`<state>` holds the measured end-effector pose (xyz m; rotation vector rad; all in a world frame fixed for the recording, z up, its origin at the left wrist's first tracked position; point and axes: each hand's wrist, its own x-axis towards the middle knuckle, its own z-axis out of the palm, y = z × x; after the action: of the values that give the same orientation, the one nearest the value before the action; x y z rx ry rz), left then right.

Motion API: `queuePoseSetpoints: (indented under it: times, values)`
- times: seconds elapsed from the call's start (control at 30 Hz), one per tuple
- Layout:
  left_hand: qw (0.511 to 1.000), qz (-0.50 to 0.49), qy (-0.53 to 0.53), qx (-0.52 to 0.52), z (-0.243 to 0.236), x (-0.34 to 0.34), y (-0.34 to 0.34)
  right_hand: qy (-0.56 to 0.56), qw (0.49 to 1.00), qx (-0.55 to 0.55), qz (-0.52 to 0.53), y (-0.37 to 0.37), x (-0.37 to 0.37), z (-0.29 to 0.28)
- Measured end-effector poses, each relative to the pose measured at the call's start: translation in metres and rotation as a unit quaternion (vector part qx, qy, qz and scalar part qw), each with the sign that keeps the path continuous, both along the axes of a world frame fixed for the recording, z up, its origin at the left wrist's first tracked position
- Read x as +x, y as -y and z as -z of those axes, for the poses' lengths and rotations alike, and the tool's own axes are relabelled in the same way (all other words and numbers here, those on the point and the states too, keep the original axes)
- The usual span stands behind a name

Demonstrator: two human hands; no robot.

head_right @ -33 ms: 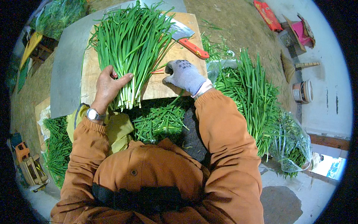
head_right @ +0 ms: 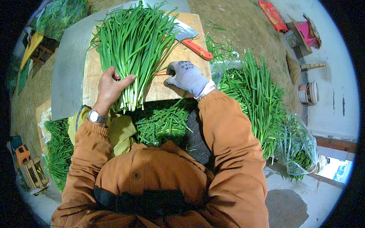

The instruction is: The person gathers green onions, aligns them into bundles, and secures each bundle with a red rubber band. The person uses a knife to trim the ends of the green onions and places the finished bundles on the table.

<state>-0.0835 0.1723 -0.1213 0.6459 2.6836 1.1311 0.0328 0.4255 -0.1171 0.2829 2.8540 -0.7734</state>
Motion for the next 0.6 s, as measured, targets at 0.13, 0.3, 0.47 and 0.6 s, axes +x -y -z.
queuePoseSetpoints:
  times: [0.13, 0.3, 0.47, 0.6]
  values:
    - [1.0, -0.001, 0.002, 0.0, -0.001, 0.0, 0.0, -0.057, 0.995, -0.076, 0.008, 0.01, -0.009, 0.01]
    - [1.0, 0.002, 0.009, 0.014, -0.001, 0.0, 0.001, 0.006, 0.932, -0.328, 0.156, 0.021, -0.012, 0.014]
    - [1.0, 0.007, 0.0, 0.016, -0.002, 0.0, 0.001, -0.017, 0.842, -0.505, 0.187, 0.039, -0.006, 0.02]
    - [1.0, 0.003, 0.009, 0.009, -0.003, 0.0, 0.001, -0.053, 0.822, -0.529, 0.204, 0.05, -0.007, 0.031]
